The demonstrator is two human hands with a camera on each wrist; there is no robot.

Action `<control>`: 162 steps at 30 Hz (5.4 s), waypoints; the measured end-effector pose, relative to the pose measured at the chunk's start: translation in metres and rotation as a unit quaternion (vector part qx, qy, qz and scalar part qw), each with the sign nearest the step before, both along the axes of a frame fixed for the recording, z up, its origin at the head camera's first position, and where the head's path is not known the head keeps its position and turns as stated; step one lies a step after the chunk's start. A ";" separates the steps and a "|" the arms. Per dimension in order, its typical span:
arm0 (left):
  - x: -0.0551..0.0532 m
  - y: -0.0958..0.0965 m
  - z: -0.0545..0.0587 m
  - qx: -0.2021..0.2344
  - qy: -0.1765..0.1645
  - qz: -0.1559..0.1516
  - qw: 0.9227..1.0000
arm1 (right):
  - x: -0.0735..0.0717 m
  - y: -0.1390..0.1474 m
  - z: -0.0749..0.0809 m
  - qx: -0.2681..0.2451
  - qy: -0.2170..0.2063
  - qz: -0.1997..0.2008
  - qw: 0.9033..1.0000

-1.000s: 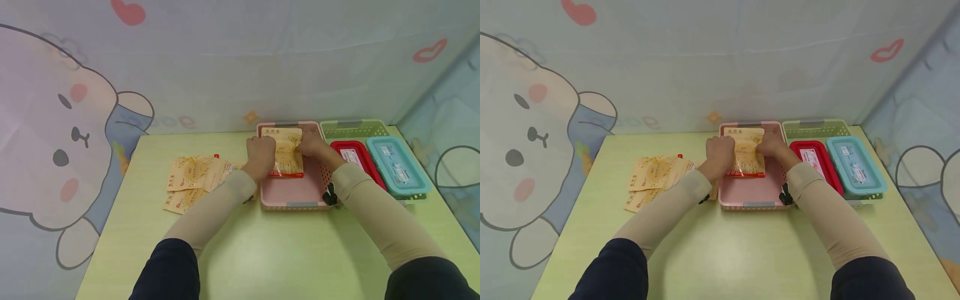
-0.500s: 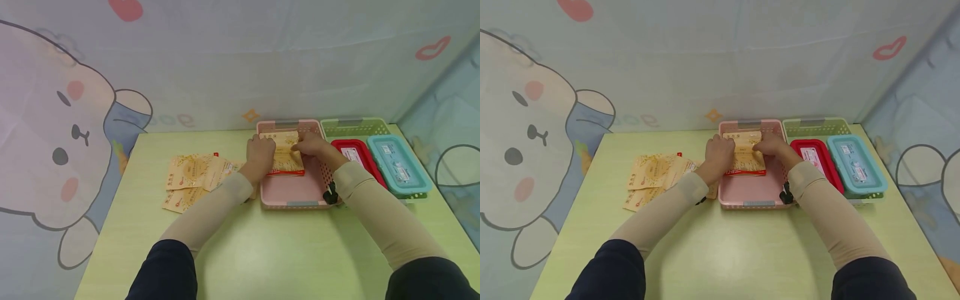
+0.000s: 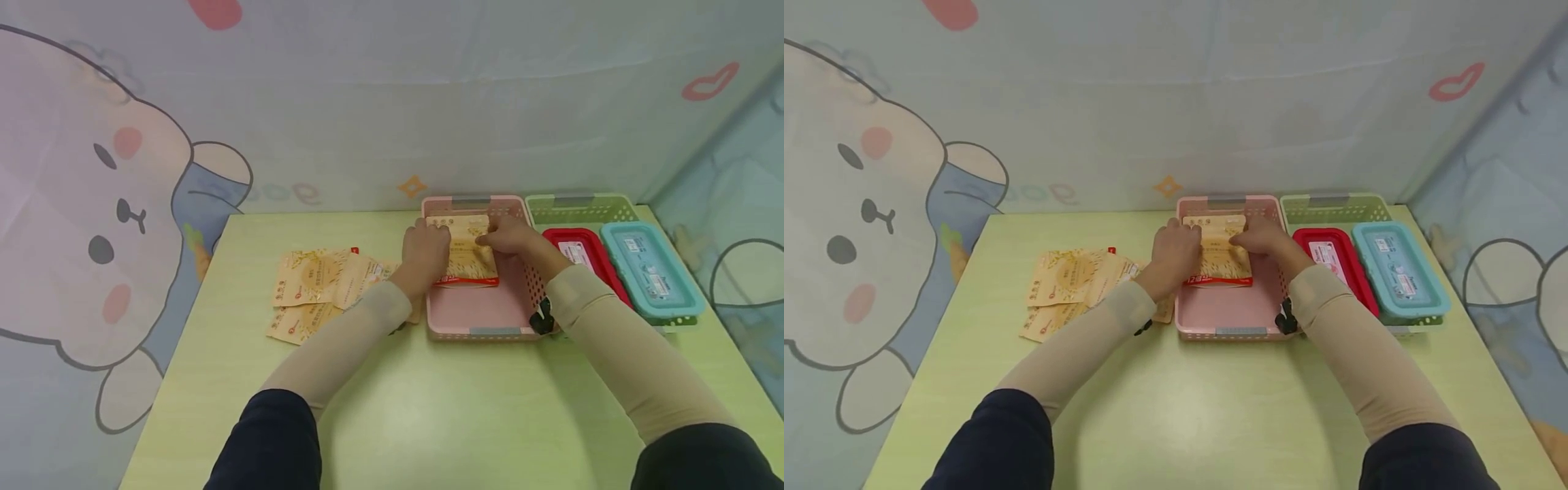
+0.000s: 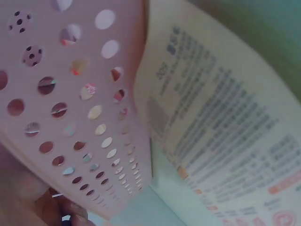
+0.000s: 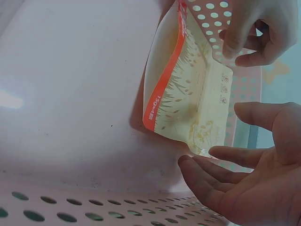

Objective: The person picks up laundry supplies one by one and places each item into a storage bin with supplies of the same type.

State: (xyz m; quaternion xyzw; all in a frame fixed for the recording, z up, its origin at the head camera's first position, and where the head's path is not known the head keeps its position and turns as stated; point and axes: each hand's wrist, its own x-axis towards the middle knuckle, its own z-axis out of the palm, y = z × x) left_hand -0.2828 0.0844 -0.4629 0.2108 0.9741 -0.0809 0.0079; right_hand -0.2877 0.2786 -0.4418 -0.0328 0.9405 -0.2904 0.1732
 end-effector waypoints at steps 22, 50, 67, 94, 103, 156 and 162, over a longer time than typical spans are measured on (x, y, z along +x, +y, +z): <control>0.004 -0.025 0.025 0.082 -0.018 -0.048 0.995 | 0.011 -0.002 0.018 -0.018 -0.046 0.047 0.998; 0.002 -0.081 0.050 0.256 -0.193 -0.124 0.939 | 0.032 -0.017 0.040 0.029 0.063 0.110 0.992; -0.007 -0.112 0.034 0.150 -0.088 -0.133 0.976 | 0.049 -0.027 0.031 0.170 0.154 0.112 0.967; -0.008 -0.160 0.021 0.137 -0.065 -0.062 0.986 | 0.052 -0.034 0.018 0.128 0.222 0.174 0.951; -0.008 -0.176 0.015 0.137 -0.071 -0.033 0.987 | 0.054 -0.055 0.026 0.093 0.226 0.206 0.948; 0.025 -0.206 -0.015 0.254 -0.145 0.075 0.953 | 0.034 -0.144 0.004 -0.066 0.143 0.211 0.965; 0.031 -0.203 -0.023 0.267 -0.128 0.099 0.950 | 0.033 -0.147 -0.009 -0.062 0.135 0.204 0.968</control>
